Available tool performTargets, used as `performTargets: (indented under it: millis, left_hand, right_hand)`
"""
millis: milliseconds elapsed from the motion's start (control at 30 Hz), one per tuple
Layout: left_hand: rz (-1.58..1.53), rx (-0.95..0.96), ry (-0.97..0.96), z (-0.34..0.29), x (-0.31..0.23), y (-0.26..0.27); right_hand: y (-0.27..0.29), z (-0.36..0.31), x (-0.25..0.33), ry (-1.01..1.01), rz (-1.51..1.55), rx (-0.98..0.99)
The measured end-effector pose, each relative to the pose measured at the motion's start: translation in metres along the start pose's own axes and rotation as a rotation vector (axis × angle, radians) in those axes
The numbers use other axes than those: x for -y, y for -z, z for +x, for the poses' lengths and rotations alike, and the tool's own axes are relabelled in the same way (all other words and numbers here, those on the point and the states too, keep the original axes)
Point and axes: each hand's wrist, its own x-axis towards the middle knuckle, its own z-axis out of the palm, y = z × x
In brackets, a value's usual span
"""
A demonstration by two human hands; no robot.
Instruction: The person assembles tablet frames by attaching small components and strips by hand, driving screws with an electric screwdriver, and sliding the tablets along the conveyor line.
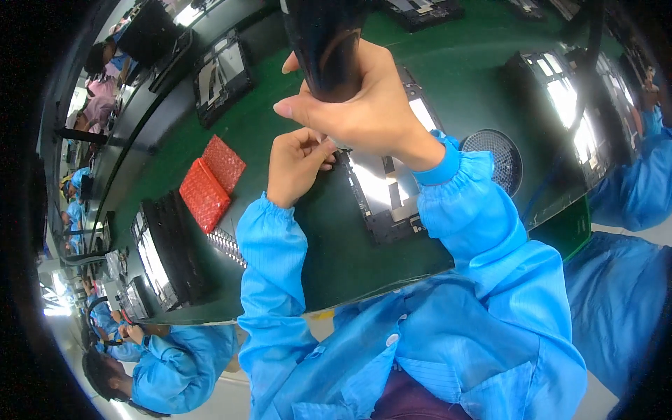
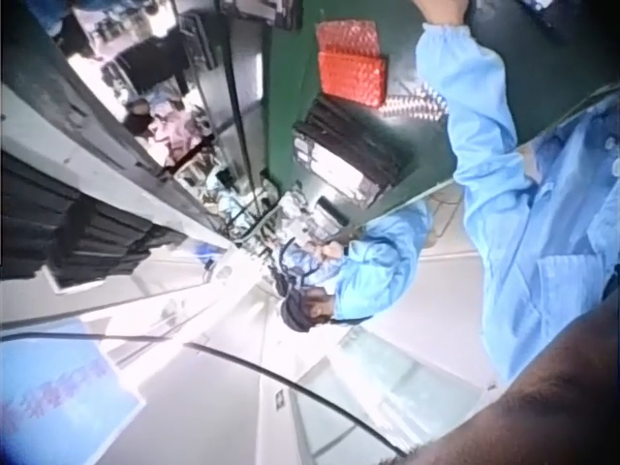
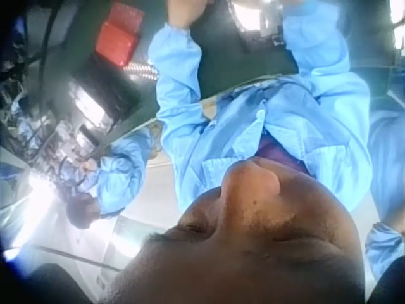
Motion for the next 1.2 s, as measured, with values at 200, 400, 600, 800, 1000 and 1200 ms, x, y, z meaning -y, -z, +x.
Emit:
performTargets:
  millis: [200, 400, 600, 800, 1000, 1200]
  left_hand:
    - [-0.011, 0.012, -0.064, 0.007, 0.009, 0.001]
    - [0.012, 0.03, 0.0, 0.009, 0.008, 0.003]
    - [-0.065, 0.009, 0.133, 0.014, -0.002, 0.003]
    - [-0.068, 0.012, 0.132, 0.016, 0.002, 0.003]
    - [-0.062, -0.018, 0.129, 0.015, 0.002, 0.004]
    - [-0.027, -0.031, 0.077, 0.015, -0.003, 0.003]
  right_hand:
    - [-0.008, 0.001, -0.014, -0.042, -0.007, 0.002]
    - [-0.015, 0.004, -0.023, -0.041, 0.0, -0.007]
    - [-0.016, 0.004, -0.03, -0.023, -0.027, -0.008]
    - [-0.017, 0.003, -0.035, -0.047, -0.031, 0.0]
    - [-0.022, 0.003, -0.037, -0.107, 0.034, 0.007]
    - [-0.022, -0.005, -0.033, -0.114, -0.029, 0.026]
